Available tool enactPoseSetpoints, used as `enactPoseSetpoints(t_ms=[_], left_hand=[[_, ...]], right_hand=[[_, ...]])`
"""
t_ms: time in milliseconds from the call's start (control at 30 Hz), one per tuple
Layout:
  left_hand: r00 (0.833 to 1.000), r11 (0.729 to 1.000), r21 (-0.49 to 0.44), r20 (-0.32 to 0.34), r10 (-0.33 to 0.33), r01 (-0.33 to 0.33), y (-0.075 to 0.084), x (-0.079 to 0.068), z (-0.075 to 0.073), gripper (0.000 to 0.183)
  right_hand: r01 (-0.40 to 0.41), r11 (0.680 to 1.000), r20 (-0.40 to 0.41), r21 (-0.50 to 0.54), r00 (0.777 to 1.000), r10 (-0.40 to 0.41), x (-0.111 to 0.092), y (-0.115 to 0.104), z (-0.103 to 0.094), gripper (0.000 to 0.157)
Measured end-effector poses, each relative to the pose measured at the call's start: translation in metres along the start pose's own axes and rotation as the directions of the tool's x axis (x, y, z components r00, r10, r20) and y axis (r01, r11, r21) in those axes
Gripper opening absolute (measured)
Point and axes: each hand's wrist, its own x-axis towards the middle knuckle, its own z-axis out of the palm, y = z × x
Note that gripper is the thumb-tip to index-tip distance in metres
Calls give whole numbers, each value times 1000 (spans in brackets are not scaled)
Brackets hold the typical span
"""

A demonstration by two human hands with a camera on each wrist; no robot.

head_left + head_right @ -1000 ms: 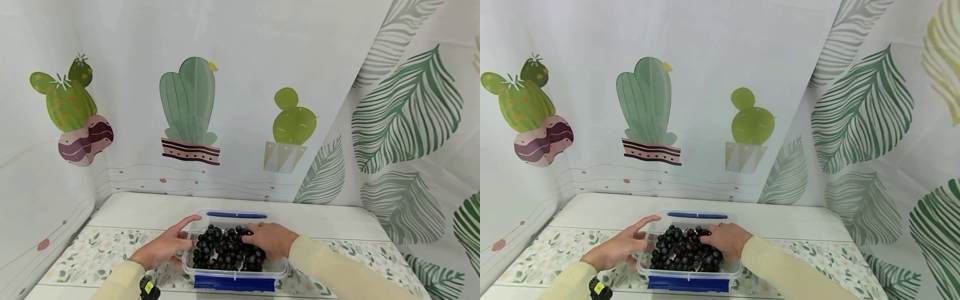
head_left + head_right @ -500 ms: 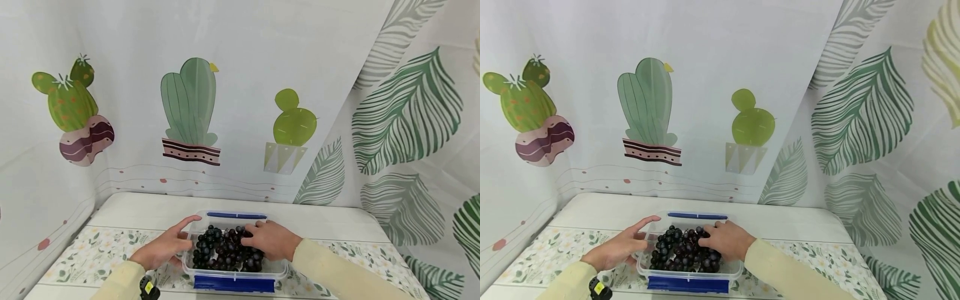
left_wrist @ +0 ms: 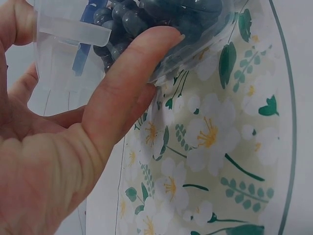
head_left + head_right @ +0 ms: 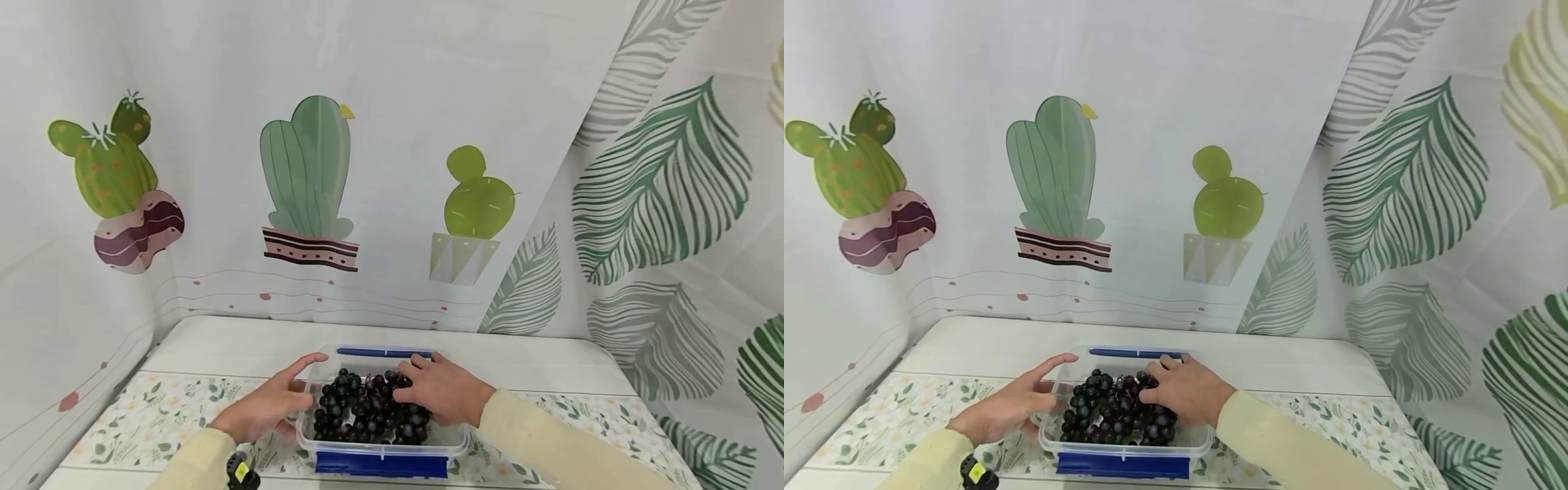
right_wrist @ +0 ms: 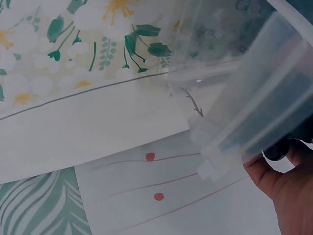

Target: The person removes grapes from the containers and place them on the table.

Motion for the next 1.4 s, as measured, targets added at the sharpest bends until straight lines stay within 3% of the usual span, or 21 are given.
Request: enactPoseSetpoints(t_ms=[733, 1400], left_hand=[[1000, 1000, -11, 1, -13, 13, 3, -1, 0, 89], [999, 1000, 3, -20, -31, 31, 1, 0, 3, 91]], right_hand=[[-13, 999, -59, -46, 998, 10, -6, 16, -31, 64], [-9, 987, -110, -158, 994, -9, -9, 27, -64, 56]])
